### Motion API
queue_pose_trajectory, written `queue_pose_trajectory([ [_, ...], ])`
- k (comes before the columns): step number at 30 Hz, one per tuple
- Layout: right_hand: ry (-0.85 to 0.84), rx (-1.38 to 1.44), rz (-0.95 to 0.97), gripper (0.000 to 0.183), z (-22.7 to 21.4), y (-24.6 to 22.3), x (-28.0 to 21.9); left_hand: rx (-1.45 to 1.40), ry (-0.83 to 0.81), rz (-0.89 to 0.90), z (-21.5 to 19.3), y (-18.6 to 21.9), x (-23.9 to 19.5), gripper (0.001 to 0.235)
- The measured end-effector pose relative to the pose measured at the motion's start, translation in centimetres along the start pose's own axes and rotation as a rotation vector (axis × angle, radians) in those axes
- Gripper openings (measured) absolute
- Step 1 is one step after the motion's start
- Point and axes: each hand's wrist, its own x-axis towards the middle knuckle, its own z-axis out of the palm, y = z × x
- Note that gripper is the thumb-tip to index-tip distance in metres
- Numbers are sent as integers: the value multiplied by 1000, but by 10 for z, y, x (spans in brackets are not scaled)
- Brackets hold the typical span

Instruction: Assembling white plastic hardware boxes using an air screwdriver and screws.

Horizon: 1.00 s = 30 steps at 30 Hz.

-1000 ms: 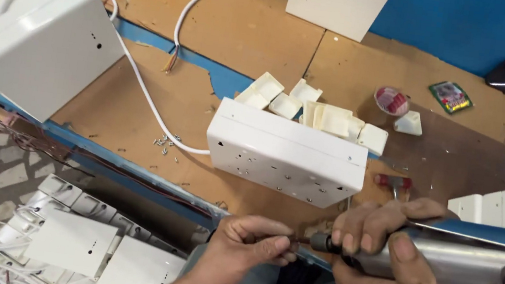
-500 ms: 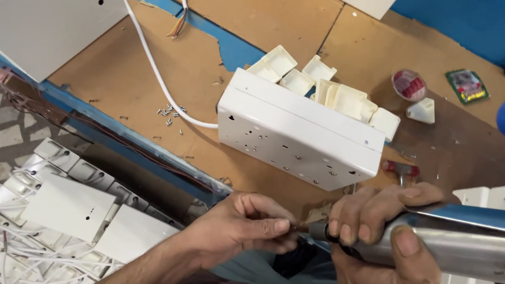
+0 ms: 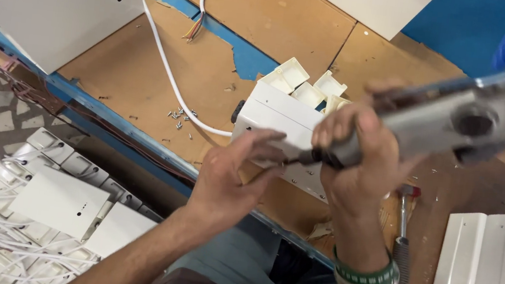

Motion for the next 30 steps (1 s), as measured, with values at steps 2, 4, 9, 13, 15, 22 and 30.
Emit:
queue_pose_trajectory([
  [2,-34,-23,-46,29,7,9,21,-2,17,-45,-5,0,12,48],
  [4,-68,-46,-92,27,14,17,40,-4,34,-89,-7,-8,23,50],
  [9,-164,-183,-161,18,27,35,68,74,92,94,-11,-31,45,57],
  [13,-188,-238,-157,21,36,45,76,15,123,38,-8,-48,51,59],
  [15,-178,-282,-141,24,38,49,78,-14,135,-17,-7,-52,51,60],
  [22,-206,-291,-110,19,28,66,84,-10,155,-23,-6,-59,53,58],
  [30,-240,-308,-81,19,29,66,88,-51,161,-23,-3,-65,53,55],
])
